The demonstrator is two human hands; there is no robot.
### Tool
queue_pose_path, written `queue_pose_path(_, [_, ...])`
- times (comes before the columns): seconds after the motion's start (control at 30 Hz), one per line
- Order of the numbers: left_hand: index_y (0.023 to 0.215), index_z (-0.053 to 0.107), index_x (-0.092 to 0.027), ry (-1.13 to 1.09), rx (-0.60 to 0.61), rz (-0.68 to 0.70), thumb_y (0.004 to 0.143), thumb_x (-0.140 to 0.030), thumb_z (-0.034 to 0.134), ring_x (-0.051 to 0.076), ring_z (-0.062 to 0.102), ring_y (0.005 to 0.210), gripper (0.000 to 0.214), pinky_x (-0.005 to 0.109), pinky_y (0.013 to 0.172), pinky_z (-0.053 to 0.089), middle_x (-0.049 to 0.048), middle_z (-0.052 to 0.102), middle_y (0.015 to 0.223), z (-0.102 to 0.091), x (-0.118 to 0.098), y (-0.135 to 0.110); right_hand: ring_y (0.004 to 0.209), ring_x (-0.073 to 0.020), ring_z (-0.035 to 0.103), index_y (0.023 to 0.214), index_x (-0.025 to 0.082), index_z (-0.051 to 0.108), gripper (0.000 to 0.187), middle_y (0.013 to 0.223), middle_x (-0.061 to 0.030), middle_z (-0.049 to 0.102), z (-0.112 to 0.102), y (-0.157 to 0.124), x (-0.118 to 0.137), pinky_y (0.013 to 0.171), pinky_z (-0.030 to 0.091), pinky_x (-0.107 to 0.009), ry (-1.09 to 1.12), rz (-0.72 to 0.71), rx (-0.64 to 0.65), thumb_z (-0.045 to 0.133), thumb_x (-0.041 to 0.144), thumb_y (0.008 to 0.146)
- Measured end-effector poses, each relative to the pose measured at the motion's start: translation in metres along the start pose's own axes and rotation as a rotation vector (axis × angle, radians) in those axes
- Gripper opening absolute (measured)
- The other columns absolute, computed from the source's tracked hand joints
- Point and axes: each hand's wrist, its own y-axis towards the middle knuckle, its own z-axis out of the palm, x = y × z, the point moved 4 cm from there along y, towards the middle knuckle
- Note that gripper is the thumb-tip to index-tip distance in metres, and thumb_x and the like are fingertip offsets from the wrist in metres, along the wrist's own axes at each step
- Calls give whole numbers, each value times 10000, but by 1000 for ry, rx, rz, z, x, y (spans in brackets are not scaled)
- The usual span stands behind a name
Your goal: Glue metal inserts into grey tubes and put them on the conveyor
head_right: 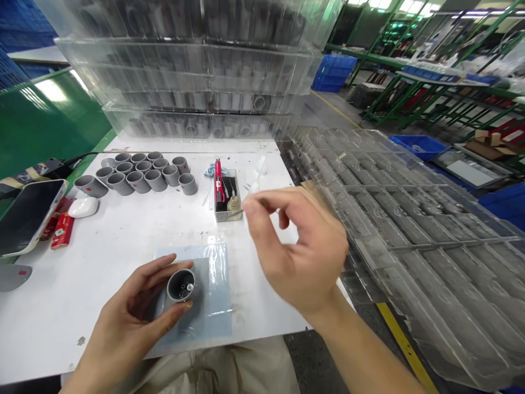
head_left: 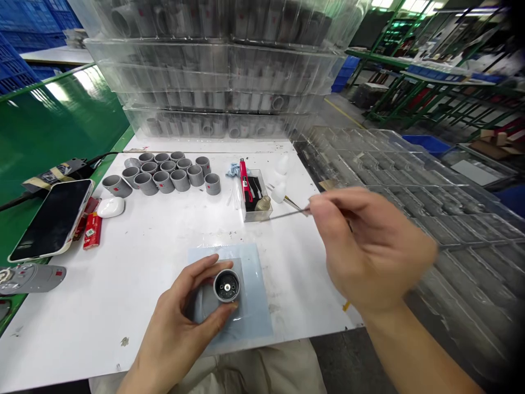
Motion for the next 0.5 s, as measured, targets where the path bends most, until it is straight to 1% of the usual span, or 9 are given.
queue_pose_path(0.1, [1378,632,-374,-21,-1,-12,872,-332,835,266,700,1320,547,481,1201,516,10,790,1342,1,0,-1,748,-215,669,922,281,759,76,878,-21,779,2,15,-16,682,520,-393,-176,-30,-39,733,295,992])
queue_pose_path(0.17, [1375,633,-370,-33,6,-14,874,-340,835,269,701,1320,540,485,1203,516,16,791,1338,2,1,-2,726,-201,666,924,261,757,86,879,-22,781,8,20,-23,663,504,-374,-220,-51,-25,723,297,995])
queue_pose_path(0.23, [1378,629,-373,-36,16,-2,885,-337,825,261,702,1320,532,483,1204,517,13,789,1343,2,1,-2,745,-199,681,909,238,751,103,869,-27,784,16,23,-28,689,505,-363,-236,-80,6,713,276,997])
queue_pose_path(0.27, [1381,625,-378,-34,22,7,890,-334,822,256,702,1319,530,480,1202,520,9,788,1347,2,1,-2,770,-204,696,901,227,750,111,872,-32,789,21,23,-31,715,511,-362,-245,-90,36,710,266,997])
queue_pose_path(0.33, [1386,619,-384,-26,30,24,899,-333,818,248,707,1312,528,473,1194,531,3,786,1353,2,2,-1,822,-220,721,898,209,759,113,886,-40,801,32,24,-37,768,521,-368,-277,-84,151,710,249,992])
queue_pose_path(0.4, [1391,614,-379,-6,31,44,906,-329,817,248,715,1303,529,472,1185,542,6,787,1354,1,3,-1,848,-229,735,914,202,776,103,913,-42,813,39,24,-43,790,527,-372,-299,-46,273,716,242,987])
queue_pose_path(0.43, [1392,612,-375,9,32,59,908,-317,817,249,721,1294,529,470,1180,549,8,788,1352,1,3,-1,851,-230,738,926,202,783,97,925,-42,816,40,24,-43,787,529,-372,-294,-27,299,721,247,986])
queue_pose_path(0.47, [1393,610,-373,27,39,81,910,-300,815,247,729,1282,529,462,1169,561,8,792,1346,1,2,-1,839,-226,735,932,208,788,94,930,-40,817,37,24,-41,771,528,-368,-278,-16,282,728,259,984])
queue_pose_path(0.5, [1394,606,-374,46,50,109,911,-279,815,243,737,1272,535,449,1153,574,4,796,1339,1,1,0,820,-219,729,931,216,790,93,927,-39,815,33,24,-36,749,523,-363,-252,-15,219,735,270,981])
